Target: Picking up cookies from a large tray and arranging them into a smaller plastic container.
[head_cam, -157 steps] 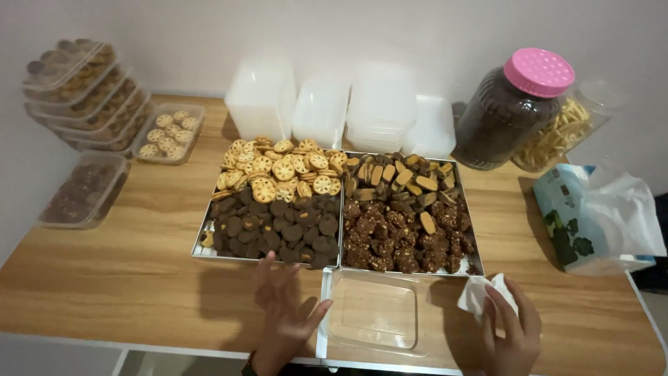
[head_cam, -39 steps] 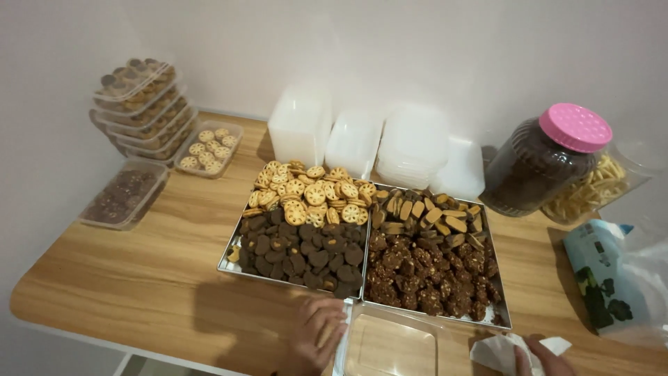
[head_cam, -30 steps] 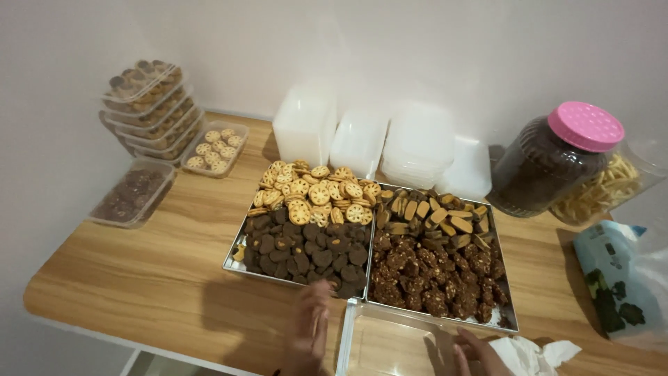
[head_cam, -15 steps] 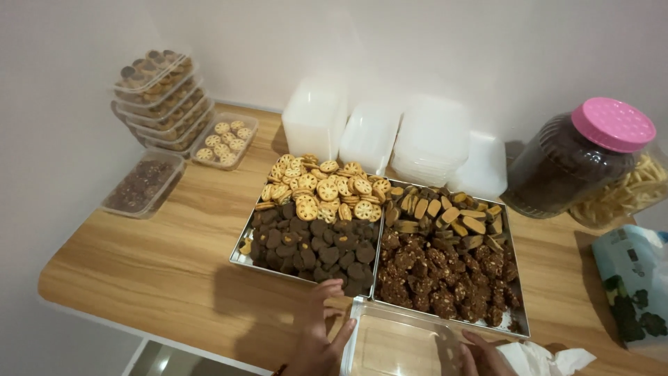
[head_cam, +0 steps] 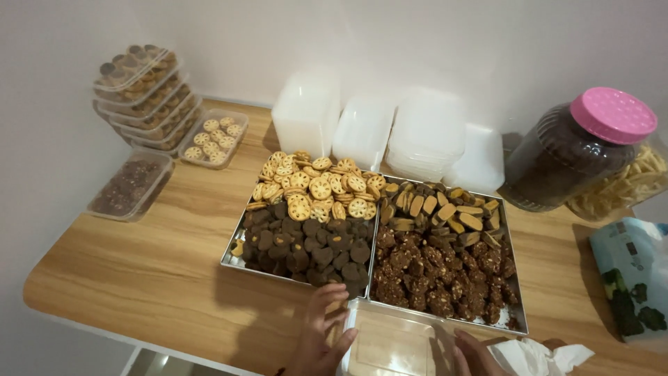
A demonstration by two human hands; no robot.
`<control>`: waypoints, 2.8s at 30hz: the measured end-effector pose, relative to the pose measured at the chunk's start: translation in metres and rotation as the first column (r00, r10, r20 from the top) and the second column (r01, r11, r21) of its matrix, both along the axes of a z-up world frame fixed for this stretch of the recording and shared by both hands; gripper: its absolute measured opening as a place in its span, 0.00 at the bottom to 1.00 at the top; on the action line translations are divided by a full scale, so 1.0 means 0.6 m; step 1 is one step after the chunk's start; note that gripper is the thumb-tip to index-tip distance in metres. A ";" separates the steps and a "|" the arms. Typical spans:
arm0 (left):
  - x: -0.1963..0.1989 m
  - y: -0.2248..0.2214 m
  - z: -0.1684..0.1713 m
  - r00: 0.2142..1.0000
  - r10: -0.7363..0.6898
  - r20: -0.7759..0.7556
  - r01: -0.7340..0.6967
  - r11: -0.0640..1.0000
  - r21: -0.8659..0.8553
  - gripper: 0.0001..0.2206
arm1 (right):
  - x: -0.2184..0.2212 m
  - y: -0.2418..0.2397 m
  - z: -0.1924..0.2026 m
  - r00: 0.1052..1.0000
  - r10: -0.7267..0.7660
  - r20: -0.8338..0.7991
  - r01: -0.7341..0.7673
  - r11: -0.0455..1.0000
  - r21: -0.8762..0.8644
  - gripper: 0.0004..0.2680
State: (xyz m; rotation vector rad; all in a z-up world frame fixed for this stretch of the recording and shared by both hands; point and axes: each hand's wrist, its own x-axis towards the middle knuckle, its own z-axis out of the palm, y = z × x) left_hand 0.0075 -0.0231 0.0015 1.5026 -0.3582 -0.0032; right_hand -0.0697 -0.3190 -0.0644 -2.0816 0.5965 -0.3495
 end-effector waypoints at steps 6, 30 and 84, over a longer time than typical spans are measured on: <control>-0.002 -0.003 0.000 0.997 -0.070 0.022 0.069 0.997 0.018 0.25 | -0.004 0.022 0.047 0.993 -0.031 -0.118 0.048 0.988 0.147 0.16; 0.005 0.015 0.048 0.979 0.203 0.016 -0.203 0.968 0.148 0.22 | -0.001 0.022 0.140 0.950 -0.010 -0.311 0.021 0.999 0.030 0.20; 0.154 0.107 0.011 0.627 -0.033 0.778 -0.650 0.528 0.546 0.23 | -0.006 0.071 0.188 0.980 -0.038 -0.193 0.019 0.995 -0.100 0.14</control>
